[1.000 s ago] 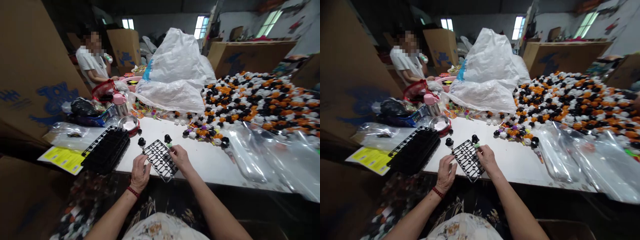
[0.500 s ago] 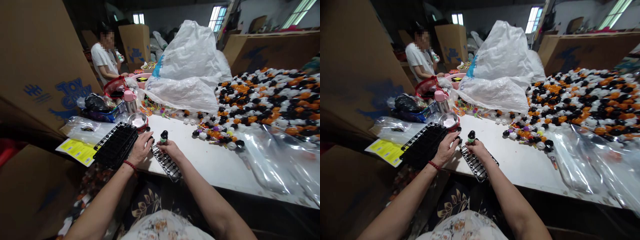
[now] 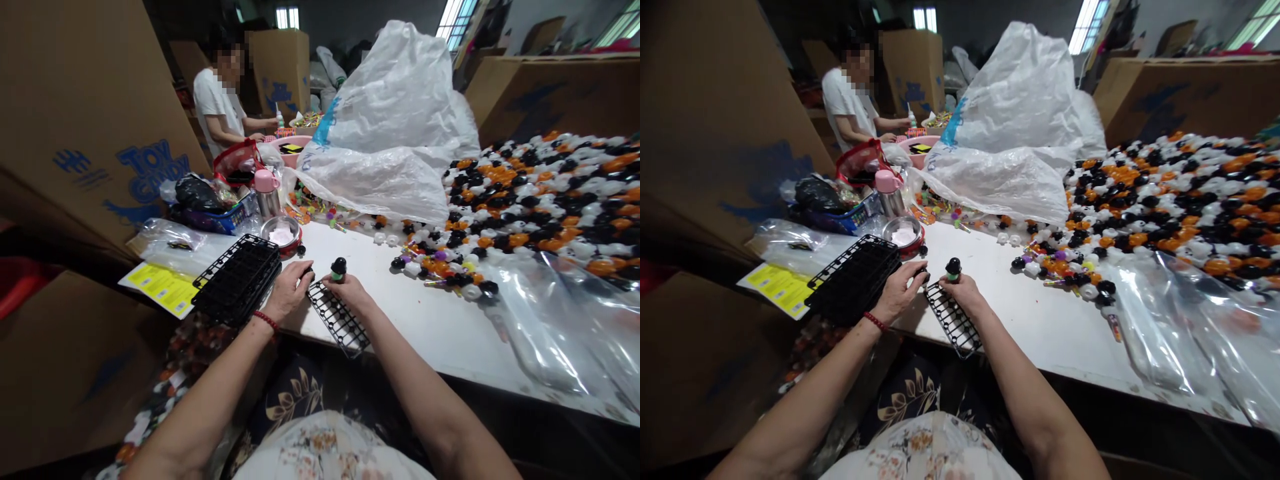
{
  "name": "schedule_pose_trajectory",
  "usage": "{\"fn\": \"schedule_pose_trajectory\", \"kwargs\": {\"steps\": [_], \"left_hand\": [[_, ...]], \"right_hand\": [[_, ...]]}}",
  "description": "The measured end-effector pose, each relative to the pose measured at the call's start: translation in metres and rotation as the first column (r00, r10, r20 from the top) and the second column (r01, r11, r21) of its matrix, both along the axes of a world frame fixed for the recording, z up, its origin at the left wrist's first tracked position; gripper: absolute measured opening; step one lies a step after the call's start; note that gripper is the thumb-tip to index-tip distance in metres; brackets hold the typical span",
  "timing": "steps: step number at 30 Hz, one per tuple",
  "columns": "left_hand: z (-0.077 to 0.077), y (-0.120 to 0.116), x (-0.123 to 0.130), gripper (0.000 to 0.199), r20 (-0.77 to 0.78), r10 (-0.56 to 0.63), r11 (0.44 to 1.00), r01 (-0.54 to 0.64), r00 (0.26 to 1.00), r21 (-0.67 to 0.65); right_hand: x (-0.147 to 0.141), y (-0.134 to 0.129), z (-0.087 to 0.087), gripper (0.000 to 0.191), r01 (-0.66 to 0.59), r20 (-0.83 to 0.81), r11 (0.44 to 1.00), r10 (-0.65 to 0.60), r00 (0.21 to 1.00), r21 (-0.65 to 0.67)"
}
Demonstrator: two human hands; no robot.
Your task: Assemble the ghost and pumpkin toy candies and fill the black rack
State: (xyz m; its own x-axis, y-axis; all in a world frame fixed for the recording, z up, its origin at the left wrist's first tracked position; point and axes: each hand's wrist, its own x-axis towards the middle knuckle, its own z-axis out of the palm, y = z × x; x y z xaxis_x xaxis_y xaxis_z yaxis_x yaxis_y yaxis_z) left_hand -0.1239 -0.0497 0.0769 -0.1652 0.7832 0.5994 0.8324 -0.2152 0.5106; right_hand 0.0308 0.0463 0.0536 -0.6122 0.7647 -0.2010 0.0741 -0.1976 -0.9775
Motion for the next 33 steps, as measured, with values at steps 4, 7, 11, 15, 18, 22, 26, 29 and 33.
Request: {"fn": "schedule_pose_trajectory", "kwargs": {"steps": [4, 7, 11, 15, 18, 22, 26, 29, 33], "left_hand": [[-0.001, -0.001, 0.001, 0.028, 0.021, 0.006, 1.0, -0.006, 1.0, -0.015], [-0.002, -0.002, 0.001, 0.03, 0.043, 0.012, 1.0, -0.011, 0.999, -0.017], [-0.004, -0.003, 0.0, 0.032, 0.061, 0.026, 1.0, -0.025, 0.998, -0.016], [-0.008, -0.005, -0.001, 0.033, 0.062, 0.027, 0.999, -0.026, 0.998, -0.021], [-0.01, -0.007, -0.003, 0.035, 0.076, 0.034, 0.999, -0.031, 0.997, -0.034], [-0.007, -0.006, -0.005, 0.038, 0.085, 0.013, 0.999, -0.01, 0.996, -0.032], [0.0, -0.003, -0.004, 0.035, 0.07, -0.012, 1.0, 0.013, 0.997, -0.016], [0.003, 0.0, -0.002, 0.032, 0.069, -0.016, 1.0, 0.017, 0.997, -0.012], [0.004, 0.002, 0.002, 0.028, 0.077, -0.027, 1.0, 0.028, 0.997, -0.01]], "right_hand": [[-0.001, 0.002, -0.004, 0.041, -0.011, 0.002, 1.0, 0.011, 1.0, -0.015], [0.0, 0.001, -0.004, 0.047, -0.023, -0.023, 0.999, 0.022, 1.0, -0.033], [0.003, -0.001, -0.003, 0.047, -0.03, -0.049, 0.997, 0.027, 0.998, -0.064], [0.004, -0.001, -0.003, 0.041, -0.036, -0.047, 0.999, 0.035, 0.998, -0.028], [0.003, 0.002, -0.003, 0.034, -0.056, -0.059, 0.998, 0.058, 0.997, 0.042], [0.002, 0.009, -0.001, 0.017, -0.01, 0.103, 0.984, -0.009, 0.995, 0.18], [-0.002, 0.019, -0.001, 0.011, -0.034, 0.246, 0.96, -0.037, 0.969, 0.278], [-0.011, 0.022, -0.002, 0.017, -0.054, 0.243, 0.955, -0.02, 0.97, 0.292], [-0.022, 0.022, -0.003, 0.016, -0.138, 0.34, 0.91, -0.003, 0.941, 0.391]]}}
